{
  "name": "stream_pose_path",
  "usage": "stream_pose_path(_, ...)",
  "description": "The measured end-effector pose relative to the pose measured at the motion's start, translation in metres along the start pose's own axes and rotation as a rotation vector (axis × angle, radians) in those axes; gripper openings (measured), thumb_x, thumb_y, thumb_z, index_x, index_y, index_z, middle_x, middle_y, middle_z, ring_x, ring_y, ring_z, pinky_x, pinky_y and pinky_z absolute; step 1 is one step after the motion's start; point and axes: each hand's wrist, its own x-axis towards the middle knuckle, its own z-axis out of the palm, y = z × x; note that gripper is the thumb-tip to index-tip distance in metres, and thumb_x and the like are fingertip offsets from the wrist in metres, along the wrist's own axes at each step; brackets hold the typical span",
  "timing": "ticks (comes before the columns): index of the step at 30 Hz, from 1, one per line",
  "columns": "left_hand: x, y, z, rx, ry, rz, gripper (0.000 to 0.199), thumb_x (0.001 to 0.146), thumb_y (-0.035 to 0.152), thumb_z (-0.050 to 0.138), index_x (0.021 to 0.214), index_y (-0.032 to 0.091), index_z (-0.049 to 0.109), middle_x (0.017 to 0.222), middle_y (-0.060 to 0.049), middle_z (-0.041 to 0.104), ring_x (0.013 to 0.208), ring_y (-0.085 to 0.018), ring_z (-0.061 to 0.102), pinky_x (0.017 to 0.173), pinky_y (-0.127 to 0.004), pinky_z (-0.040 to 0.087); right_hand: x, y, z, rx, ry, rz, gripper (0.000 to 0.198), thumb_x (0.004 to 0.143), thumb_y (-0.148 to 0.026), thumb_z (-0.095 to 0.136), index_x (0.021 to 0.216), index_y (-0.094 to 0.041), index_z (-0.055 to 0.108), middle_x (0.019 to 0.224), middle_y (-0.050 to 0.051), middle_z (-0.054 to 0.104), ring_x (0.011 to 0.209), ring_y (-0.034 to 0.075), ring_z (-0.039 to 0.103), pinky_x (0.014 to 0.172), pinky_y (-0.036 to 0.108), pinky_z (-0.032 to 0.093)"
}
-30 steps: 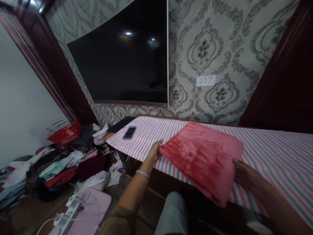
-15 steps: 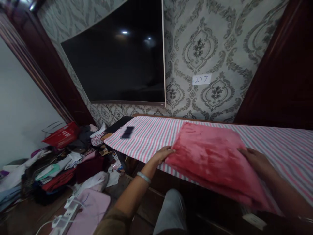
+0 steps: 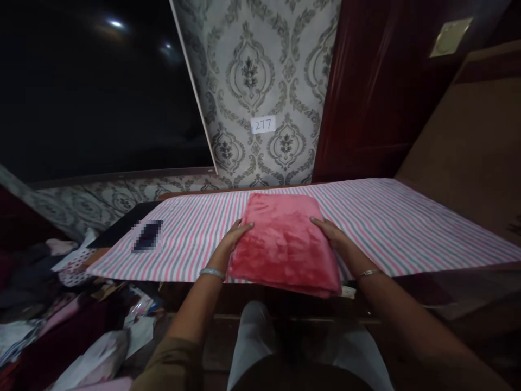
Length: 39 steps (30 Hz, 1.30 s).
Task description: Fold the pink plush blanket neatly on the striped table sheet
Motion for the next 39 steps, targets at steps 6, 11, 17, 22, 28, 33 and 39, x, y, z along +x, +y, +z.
stream_pose_path(6,-0.001,0.021,0.013,0.025,-0.094,0.171,0.087,0.058,0.023,0.088,0.137,0.02,0.053,0.116,-0.01,0.071,0.1,-0.027,0.069,0.088,-0.035,0.057,0.01,-0.017,0.006,0.021,0.034,-0.085,0.034,0.068,-0.033,0.071,0.098,-0.019,0.066,0.096,0.008,0.076,0.084,0.024,0.07,0.075,0.033,0.058)
stream_pose_path(11,0.001,0.052,0.012,0.025,-0.077,0.334,0.087,0.062,0.029,0.088,0.139,0.022,0.05,0.122,-0.009,0.07,0.105,-0.026,0.068,0.09,-0.035,0.057,0.042,-0.048,0.005,-0.056,0.07,-0.23,0.045,0.071,-0.038,0.069,0.111,-0.017,0.064,0.107,0.009,0.075,0.093,0.023,0.07,0.081,0.033,0.057)
stream_pose_path(17,0.009,0.03,-0.001,0.162,0.127,0.095,0.083,0.058,0.036,0.093,0.129,0.014,0.055,0.114,-0.018,0.07,0.106,-0.032,0.068,0.091,-0.042,0.056,0.053,-0.032,0.011,-0.375,0.17,-0.304,0.059,0.067,-0.032,0.073,0.123,-0.015,0.063,0.121,0.016,0.069,0.115,0.032,0.064,0.103,0.049,0.047)
stream_pose_path(22,0.001,-0.004,-0.014,0.224,0.19,0.108,0.086,0.061,0.045,0.089,0.133,0.015,0.053,0.128,-0.021,0.061,0.113,-0.033,0.065,0.093,-0.041,0.054,0.018,0.017,0.008,-0.607,0.042,-0.431,0.053,0.077,-0.039,0.067,0.125,-0.018,0.065,0.137,0.016,0.061,0.133,0.032,0.052,0.114,0.051,0.037)
stream_pose_path(28,-0.046,-0.029,-0.026,0.85,0.111,0.747,0.069,0.079,0.053,0.071,0.136,0.019,0.053,0.143,-0.017,0.052,0.133,-0.034,0.048,0.112,-0.051,0.038,-0.053,0.047,-0.023,-0.668,0.028,-0.65,0.051,0.091,-0.052,0.054,0.134,-0.026,0.062,0.145,0.011,0.055,0.136,0.028,0.049,0.114,0.052,0.038)
stream_pose_path(33,-0.081,-0.041,-0.013,1.291,-0.008,1.054,0.052,0.089,0.042,0.062,0.136,0.021,0.056,0.14,-0.015,0.054,0.133,-0.033,0.046,0.111,-0.051,0.036,-0.088,0.054,-0.038,-0.682,0.034,-0.709,0.05,0.091,-0.049,0.055,0.135,-0.027,0.06,0.141,0.011,0.058,0.132,0.027,0.052,0.111,0.051,0.041)
stream_pose_path(39,-0.087,-0.056,0.048,1.309,-0.052,1.137,0.034,0.093,0.029,0.056,0.125,0.021,0.063,0.128,-0.015,0.061,0.122,-0.032,0.052,0.104,-0.05,0.04,-0.1,0.049,-0.03,-0.653,0.203,-0.736,0.032,0.094,-0.038,0.05,0.117,-0.025,0.068,0.115,0.009,0.069,0.109,0.025,0.062,0.096,0.045,0.052)
